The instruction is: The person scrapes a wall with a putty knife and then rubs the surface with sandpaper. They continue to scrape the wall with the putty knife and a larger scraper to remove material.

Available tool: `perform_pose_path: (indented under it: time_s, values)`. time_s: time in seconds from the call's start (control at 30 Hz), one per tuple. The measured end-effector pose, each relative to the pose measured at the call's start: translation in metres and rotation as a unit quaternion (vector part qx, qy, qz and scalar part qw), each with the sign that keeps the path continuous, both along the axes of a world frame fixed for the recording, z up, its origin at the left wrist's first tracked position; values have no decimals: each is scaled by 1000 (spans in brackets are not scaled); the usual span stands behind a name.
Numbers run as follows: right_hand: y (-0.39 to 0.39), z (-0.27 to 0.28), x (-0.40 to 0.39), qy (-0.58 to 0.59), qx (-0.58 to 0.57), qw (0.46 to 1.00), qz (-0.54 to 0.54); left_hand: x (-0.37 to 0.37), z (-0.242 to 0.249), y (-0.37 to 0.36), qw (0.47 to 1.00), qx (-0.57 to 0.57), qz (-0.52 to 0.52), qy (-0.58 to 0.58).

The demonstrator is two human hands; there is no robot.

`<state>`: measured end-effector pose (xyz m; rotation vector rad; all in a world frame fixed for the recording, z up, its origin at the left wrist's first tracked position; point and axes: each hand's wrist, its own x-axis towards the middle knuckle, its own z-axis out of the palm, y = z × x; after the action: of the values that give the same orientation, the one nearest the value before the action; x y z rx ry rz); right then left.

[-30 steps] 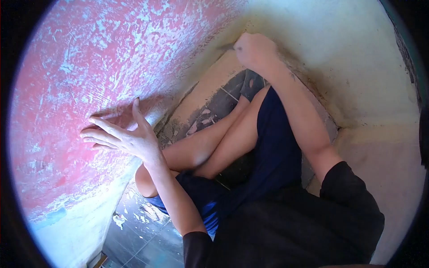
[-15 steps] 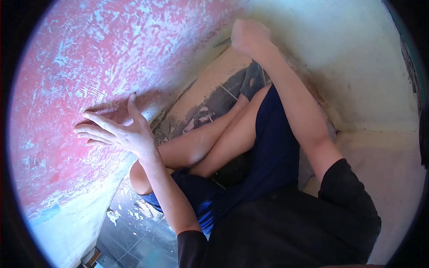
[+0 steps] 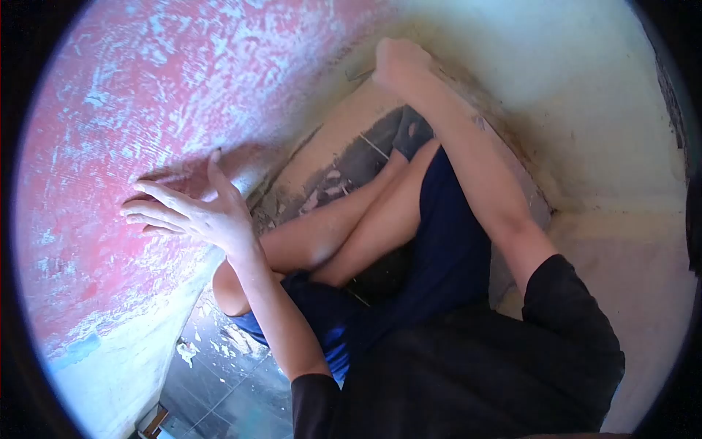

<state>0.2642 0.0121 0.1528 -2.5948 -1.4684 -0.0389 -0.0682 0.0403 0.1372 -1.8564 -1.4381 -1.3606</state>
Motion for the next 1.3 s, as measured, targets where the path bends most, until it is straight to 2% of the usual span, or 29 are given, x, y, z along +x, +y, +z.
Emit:
perform_pose_path:
  time_s: [0.07,0.17,0.27,0.37,0.47,0.57,0.67,0.77,0.87,0.97,1.07,1.17,1.3]
  values:
    - [-17,17,-12,33,46,998,-2,-3,-2,6,1000,5,12,6]
    - [1,-15,4,23,3,1000,6,-1,0,3,1000,3,10,7]
    - [-17,13,-15,43,46,998,-6,0,4,7,1000,7,17,1]
    - [0,-9,1,43,-5,999,-7,-1,0,-1,1000,0,1,11]
    - [-17,15,-17,59,60,996,-14,-5,-2,3,1000,-2,17,18]
    - [-2,-5,0,30,20,999,-19,-1,3,5,1000,8,9,2]
    - [-14,12,-14,41,62,997,-21,-5,-2,4,999,-3,32,25]
    - [6,-10,3,36,-3,999,-18,0,3,3,1000,10,0,-1]
    - [-8,11,-13,38,74,996,-24,-4,-2,6,999,10,26,27]
    - [13,0,11,21,30,999,-8,0,1,4,1000,16,-6,-1]
    - [-3,19,0,32,93,995,-25,-3,-2,7,1000,3,24,18]
    - [16,-15,20,9,47,999,-16,-2,-1,3,1000,4,-2,0]
    - [-3,5,6,32,96,994,-32,-5,-4,5,999,-2,30,25]
